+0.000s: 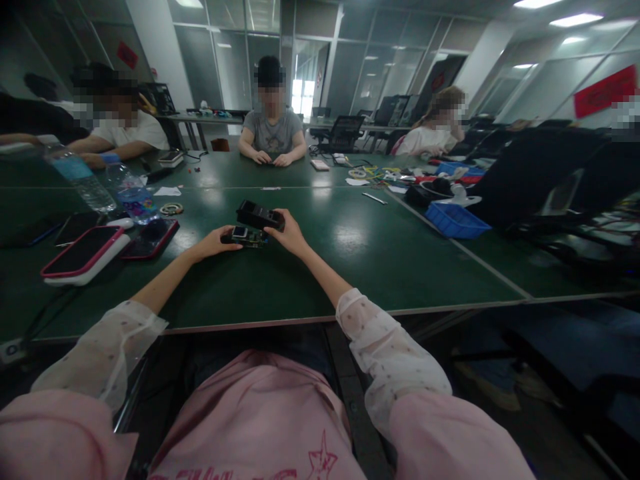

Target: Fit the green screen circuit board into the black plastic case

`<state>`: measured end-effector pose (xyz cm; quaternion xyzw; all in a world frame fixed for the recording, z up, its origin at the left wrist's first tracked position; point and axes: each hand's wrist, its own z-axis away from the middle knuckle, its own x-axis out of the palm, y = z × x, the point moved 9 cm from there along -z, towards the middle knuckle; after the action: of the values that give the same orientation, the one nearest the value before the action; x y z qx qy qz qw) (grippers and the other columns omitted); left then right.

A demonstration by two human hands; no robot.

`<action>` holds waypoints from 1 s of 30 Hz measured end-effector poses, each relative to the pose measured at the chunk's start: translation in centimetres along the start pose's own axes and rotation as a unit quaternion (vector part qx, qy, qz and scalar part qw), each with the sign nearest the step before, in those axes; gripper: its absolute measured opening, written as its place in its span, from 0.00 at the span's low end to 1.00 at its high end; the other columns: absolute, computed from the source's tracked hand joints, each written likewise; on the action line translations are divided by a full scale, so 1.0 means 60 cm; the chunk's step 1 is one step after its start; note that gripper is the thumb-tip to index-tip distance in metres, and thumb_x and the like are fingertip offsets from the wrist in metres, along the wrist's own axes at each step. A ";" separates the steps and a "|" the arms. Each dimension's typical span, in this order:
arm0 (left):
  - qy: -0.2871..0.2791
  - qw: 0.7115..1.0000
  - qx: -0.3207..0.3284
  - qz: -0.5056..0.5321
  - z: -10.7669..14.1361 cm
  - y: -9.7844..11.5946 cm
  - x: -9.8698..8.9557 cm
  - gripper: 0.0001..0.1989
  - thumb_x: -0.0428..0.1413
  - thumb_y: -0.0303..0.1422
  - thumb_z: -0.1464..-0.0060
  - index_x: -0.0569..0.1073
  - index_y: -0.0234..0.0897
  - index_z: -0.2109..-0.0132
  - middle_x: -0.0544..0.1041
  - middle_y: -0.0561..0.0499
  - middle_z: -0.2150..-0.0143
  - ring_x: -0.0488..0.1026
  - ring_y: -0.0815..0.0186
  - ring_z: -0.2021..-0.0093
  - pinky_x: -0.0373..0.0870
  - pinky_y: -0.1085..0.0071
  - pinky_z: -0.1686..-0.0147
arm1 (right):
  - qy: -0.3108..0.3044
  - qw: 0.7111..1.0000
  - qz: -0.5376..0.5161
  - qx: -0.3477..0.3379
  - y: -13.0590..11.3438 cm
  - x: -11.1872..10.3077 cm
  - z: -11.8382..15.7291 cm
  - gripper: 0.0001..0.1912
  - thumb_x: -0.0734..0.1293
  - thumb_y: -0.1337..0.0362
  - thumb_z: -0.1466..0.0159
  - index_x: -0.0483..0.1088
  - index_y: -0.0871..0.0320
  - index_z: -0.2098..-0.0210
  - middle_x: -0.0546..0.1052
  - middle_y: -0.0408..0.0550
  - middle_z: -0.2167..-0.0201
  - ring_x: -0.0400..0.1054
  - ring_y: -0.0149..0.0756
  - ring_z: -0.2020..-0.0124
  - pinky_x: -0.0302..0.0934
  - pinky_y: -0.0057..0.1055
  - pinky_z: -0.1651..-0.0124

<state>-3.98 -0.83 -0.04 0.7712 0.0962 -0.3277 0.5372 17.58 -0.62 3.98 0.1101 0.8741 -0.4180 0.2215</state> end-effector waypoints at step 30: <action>-0.023 1.000 0.015 0.012 0.002 0.011 0.002 0.30 0.65 0.43 0.53 0.70 0.35 0.45 0.74 0.42 0.45 0.71 0.53 0.44 0.64 0.53 0.42 | 0.238 0.897 0.239 0.285 0.154 -0.133 0.033 0.32 0.72 0.58 0.44 0.59 0.60 0.45 0.58 0.66 0.43 0.52 0.61 0.39 0.50 0.62 0.41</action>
<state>-3.58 -1.22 0.35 0.7727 0.0698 -0.3400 0.5314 28.66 3.57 0.41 0.4704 0.6918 -0.5446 0.0590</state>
